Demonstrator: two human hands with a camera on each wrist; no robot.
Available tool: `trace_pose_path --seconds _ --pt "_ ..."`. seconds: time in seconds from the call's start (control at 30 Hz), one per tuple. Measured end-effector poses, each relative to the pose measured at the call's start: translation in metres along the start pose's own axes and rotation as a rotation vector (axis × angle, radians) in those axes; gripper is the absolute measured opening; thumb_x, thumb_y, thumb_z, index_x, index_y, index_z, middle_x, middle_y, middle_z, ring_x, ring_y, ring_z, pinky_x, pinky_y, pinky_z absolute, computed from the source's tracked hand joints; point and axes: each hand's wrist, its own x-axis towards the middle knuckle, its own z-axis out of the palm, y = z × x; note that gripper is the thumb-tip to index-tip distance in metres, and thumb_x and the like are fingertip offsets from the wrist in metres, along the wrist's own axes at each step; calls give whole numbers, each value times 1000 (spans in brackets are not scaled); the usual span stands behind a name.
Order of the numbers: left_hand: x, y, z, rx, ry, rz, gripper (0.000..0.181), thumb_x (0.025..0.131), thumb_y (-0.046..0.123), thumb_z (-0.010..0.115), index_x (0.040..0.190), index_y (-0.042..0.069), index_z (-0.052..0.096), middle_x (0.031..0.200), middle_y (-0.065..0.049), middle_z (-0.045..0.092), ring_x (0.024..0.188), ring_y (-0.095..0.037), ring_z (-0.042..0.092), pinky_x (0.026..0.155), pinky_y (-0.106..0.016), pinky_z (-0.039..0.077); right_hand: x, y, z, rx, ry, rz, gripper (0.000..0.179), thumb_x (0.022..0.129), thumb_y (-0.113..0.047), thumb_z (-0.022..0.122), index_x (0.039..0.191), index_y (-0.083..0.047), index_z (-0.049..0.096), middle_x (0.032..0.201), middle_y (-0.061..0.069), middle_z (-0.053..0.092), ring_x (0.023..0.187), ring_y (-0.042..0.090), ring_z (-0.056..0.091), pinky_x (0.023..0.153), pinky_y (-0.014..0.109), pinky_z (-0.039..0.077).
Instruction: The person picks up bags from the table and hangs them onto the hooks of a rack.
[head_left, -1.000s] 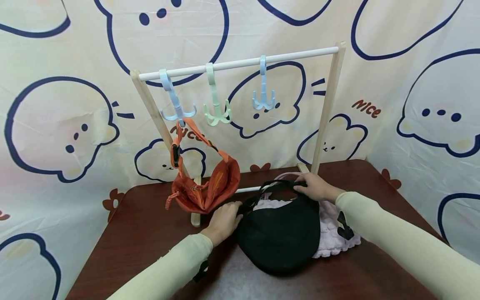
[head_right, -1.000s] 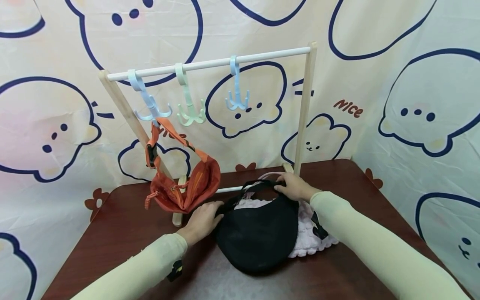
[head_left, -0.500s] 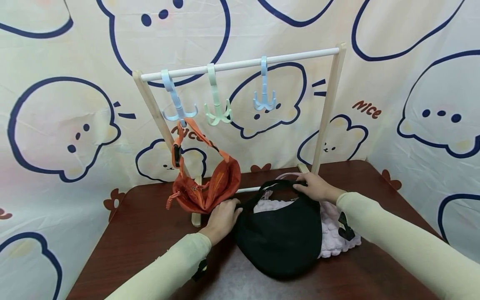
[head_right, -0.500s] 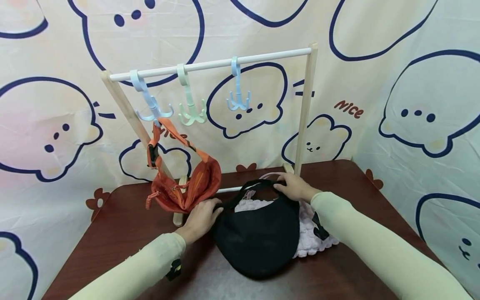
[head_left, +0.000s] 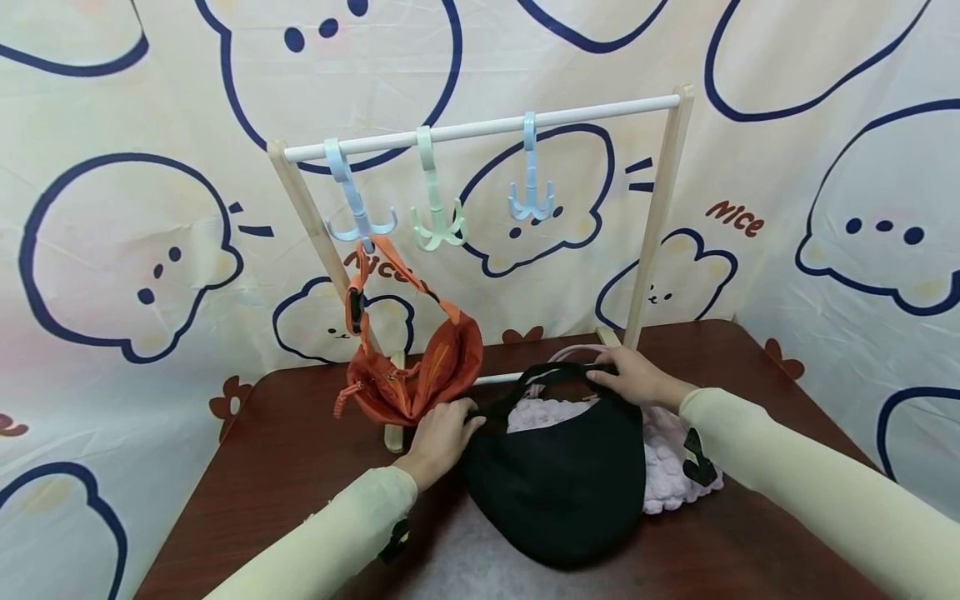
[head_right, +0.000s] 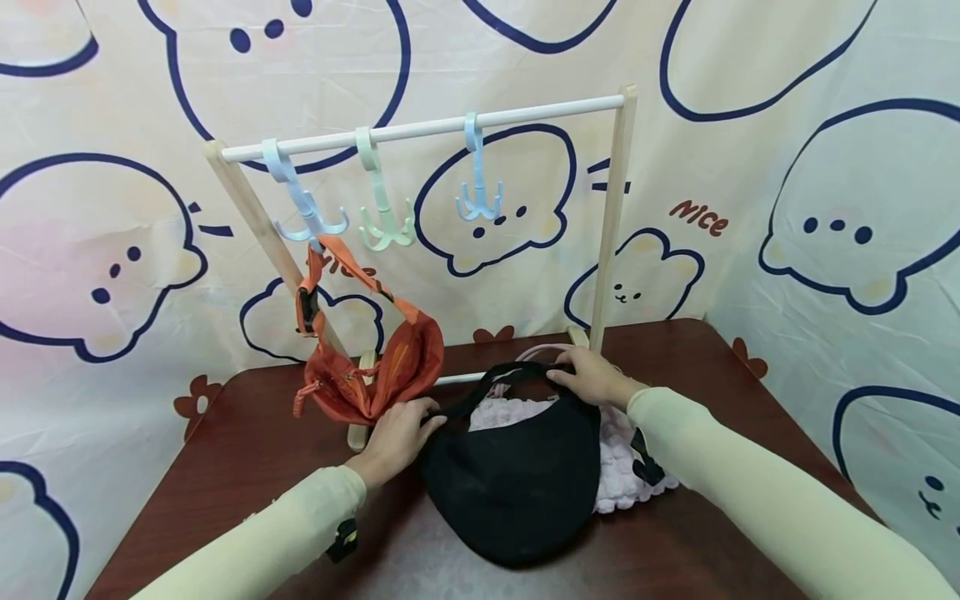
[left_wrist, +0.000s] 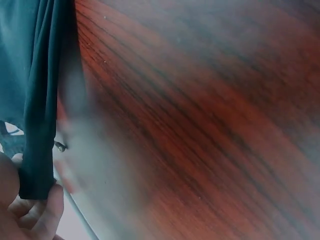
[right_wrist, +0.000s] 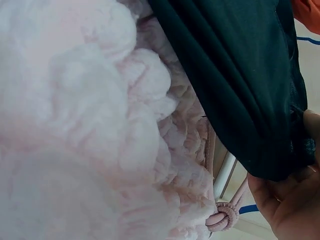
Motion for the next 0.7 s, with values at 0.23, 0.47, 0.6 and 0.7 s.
trace_pose_path --seconds 0.23,0.47,0.6,0.7 --pt "-4 3 -4 -5 20 14 17 97 28 68 102 12 71 92 -5 75 77 -20 70 69 -39 56 -5 -2 4 31 -4 -13 18 100 -16 63 98 -2 74 87 6 70 75 12 53 70 28 43" --pt "-9 6 -8 -1 29 34 14 97 27 69 101 14 69 92 -4 74 75 -18 69 67 -37 55 -9 -3 4 61 -22 8 20 100 -17 63 103 -2 74 88 5 73 72 12 54 66 27 42" --pt "-11 5 -13 -21 28 34 12 97 27 68 100 16 68 89 -2 73 70 -12 64 63 -32 51 -12 -4 2 54 -23 17 20 99 -17 63 105 -3 76 91 4 75 76 11 56 70 29 43" --pt "-13 5 -18 -44 17 36 10 98 26 68 98 17 67 87 -1 71 67 -10 60 61 -30 48 -15 -4 1 47 -16 9 21 99 -18 63 108 -3 76 97 6 76 82 11 60 74 30 46"
